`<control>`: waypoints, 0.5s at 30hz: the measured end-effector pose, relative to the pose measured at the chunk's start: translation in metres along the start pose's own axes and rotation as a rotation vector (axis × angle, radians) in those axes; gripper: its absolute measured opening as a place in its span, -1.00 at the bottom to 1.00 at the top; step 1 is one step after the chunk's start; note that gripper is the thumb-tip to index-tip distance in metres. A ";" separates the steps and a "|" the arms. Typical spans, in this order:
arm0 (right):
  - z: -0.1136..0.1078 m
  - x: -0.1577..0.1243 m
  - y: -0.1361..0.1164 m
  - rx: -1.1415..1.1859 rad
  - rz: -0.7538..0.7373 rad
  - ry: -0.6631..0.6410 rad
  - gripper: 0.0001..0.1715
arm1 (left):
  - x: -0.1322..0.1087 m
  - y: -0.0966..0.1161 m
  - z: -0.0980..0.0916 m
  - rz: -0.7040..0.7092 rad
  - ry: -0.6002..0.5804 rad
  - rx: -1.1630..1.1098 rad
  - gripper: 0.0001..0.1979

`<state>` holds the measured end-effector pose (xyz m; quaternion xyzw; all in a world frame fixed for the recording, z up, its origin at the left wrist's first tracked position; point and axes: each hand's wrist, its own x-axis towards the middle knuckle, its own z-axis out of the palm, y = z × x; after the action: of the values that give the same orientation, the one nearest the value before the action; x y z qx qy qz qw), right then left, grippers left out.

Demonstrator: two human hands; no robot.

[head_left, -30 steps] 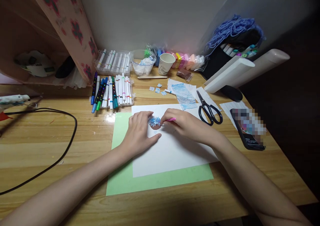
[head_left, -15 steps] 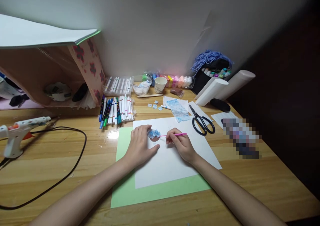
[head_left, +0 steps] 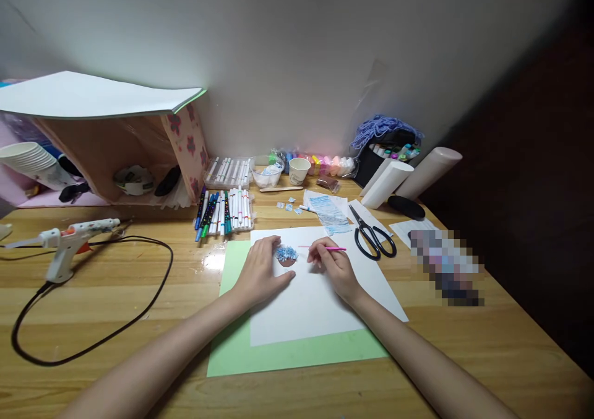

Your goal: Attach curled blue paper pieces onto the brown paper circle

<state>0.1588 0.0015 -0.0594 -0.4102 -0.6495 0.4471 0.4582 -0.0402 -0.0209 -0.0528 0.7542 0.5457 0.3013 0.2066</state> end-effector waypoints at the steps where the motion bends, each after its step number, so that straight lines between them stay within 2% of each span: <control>1: -0.004 0.002 0.001 0.017 -0.001 0.037 -0.69 | 0.001 -0.001 -0.003 -0.008 -0.019 -0.026 -0.32; 3: -0.014 0.008 0.004 0.046 0.001 0.080 -0.69 | 0.002 -0.003 -0.009 -0.028 -0.056 -0.084 -0.19; 5: -0.026 0.016 0.009 0.070 0.016 0.086 -0.68 | 0.004 -0.005 -0.015 -0.051 -0.069 -0.130 -0.15; 8: -0.045 0.028 0.020 0.162 0.095 0.118 -0.63 | 0.006 -0.007 -0.019 -0.082 -0.051 -0.178 -0.39; 10: -0.055 0.035 0.027 0.224 0.110 0.235 -0.60 | 0.006 -0.009 -0.020 -0.118 -0.027 -0.202 -0.58; 13: -0.060 0.037 0.032 0.242 0.065 0.365 -0.57 | 0.010 -0.014 -0.020 -0.170 0.010 -0.163 -0.66; 15: -0.056 0.035 0.031 0.251 0.055 0.356 -0.56 | 0.020 -0.018 -0.022 -0.157 0.018 -0.079 -0.70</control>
<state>0.2082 0.0544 -0.0710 -0.4399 -0.4861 0.4576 0.6007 -0.0628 0.0036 -0.0437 0.6977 0.5924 0.3123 0.2543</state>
